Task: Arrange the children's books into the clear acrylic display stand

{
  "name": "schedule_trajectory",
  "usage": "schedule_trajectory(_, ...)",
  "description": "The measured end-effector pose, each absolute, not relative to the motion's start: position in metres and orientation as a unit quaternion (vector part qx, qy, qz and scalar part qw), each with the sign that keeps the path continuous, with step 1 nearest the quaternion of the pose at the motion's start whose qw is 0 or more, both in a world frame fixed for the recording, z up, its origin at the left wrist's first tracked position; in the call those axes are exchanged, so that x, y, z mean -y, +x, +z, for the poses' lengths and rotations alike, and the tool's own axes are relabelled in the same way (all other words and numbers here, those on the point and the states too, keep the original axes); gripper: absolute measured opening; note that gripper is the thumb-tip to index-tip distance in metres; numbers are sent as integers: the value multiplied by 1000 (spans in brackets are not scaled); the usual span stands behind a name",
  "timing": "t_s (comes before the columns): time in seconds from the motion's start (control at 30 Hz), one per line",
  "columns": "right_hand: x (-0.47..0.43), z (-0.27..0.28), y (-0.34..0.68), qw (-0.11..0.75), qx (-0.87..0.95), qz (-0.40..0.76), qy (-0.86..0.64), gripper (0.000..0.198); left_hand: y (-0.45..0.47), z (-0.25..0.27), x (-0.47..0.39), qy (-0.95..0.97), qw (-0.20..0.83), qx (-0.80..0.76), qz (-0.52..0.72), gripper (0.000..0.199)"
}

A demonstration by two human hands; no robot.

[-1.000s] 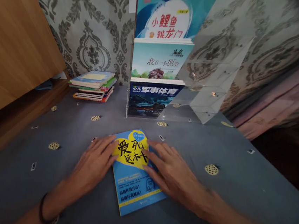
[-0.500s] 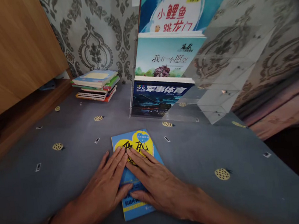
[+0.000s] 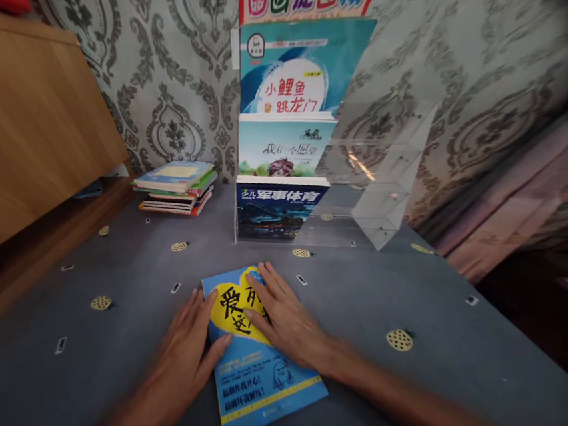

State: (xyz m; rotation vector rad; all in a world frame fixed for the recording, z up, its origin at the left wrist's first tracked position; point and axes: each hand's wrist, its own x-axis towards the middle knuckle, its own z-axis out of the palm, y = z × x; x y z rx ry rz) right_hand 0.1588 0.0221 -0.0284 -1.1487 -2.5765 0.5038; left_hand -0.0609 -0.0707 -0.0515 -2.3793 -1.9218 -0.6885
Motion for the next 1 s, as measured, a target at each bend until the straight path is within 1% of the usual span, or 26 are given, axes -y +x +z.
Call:
schedule_trajectory(0.13,-11,-40,159,174,873,156,-428,69,-61,-37,52,-742,-86,606,-273,58)
schedule_trajectory(0.23,-7,-38,161,166,869,135,-445,70,-64,-32,37,-730,-150,608,-273,55)
schedule_trajectory(0.3,-9,-32,161,158,880,121,-432,68,-65,-34,32,-729,-162,609,-266,56)
schedule_trajectory(0.47,-27,-20,150,132,915,115,-364,68,-62,-49,32,-741,-123,604,-266,56)
schedule_trajectory(0.63,-32,-19,145,102,917,132,-364,73,-60,-54,32,-749,-90,601,-265,55)
schedule_trajectory(0.77,-14,-21,155,121,911,134,-371,77,-62,-54,32,-754,-77,603,-250,55)
schedule_trajectory(0.83,-4,-23,161,134,914,132,-359,76,-62,-55,32,-760,-68,600,-240,56)
schedule_trajectory(1.0,3,-27,165,137,915,140,-352,73,-59,-60,30,-765,-31,603,-225,55)
